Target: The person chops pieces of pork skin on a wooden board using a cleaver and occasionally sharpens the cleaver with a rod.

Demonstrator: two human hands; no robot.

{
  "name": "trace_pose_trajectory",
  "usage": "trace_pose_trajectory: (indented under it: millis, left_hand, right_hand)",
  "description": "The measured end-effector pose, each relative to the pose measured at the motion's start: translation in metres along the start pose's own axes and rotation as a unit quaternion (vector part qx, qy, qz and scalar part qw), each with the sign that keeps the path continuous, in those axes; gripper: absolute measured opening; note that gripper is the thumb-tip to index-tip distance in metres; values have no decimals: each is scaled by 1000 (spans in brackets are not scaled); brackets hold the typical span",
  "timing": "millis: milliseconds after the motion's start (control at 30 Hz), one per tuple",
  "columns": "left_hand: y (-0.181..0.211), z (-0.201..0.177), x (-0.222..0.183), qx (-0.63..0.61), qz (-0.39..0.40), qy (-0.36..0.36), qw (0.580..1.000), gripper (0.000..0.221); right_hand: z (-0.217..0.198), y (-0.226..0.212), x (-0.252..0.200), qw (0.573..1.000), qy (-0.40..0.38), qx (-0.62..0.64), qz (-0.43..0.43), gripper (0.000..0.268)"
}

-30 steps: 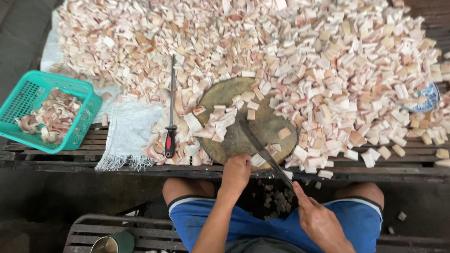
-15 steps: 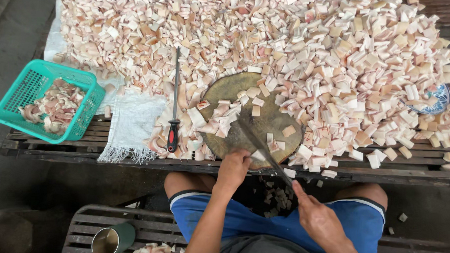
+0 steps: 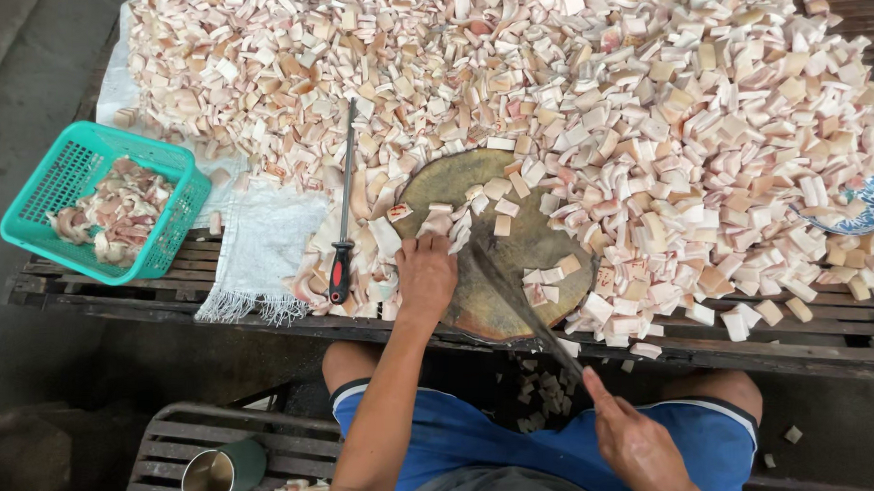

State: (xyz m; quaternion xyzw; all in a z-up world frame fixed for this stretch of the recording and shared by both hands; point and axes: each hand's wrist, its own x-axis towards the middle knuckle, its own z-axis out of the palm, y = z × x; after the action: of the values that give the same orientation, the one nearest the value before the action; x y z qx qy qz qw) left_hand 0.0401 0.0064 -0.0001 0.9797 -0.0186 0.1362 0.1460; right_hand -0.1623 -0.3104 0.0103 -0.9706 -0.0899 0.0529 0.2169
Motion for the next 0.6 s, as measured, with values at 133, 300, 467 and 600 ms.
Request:
trace_pose_trajectory:
  millis: [133, 300, 467, 600]
  left_hand:
    - [5, -14, -2, -66, -22, 16, 997, 13]
    - [11, -40, 2, -334, -77, -31, 939, 12]
    - [24, -30, -4, -563, -125, -249, 778, 14]
    - [44, 22, -20, -425, -63, -253, 867, 18]
  right_hand:
    - [-7, 29, 28, 998, 46, -36, 22, 69]
    - [-18, 46, 48, 991, 96, 7, 88, 63]
    - [-17, 45, 44, 990, 92, 63, 91, 67]
    - [-14, 38, 40, 985, 106, 102, 95, 66]
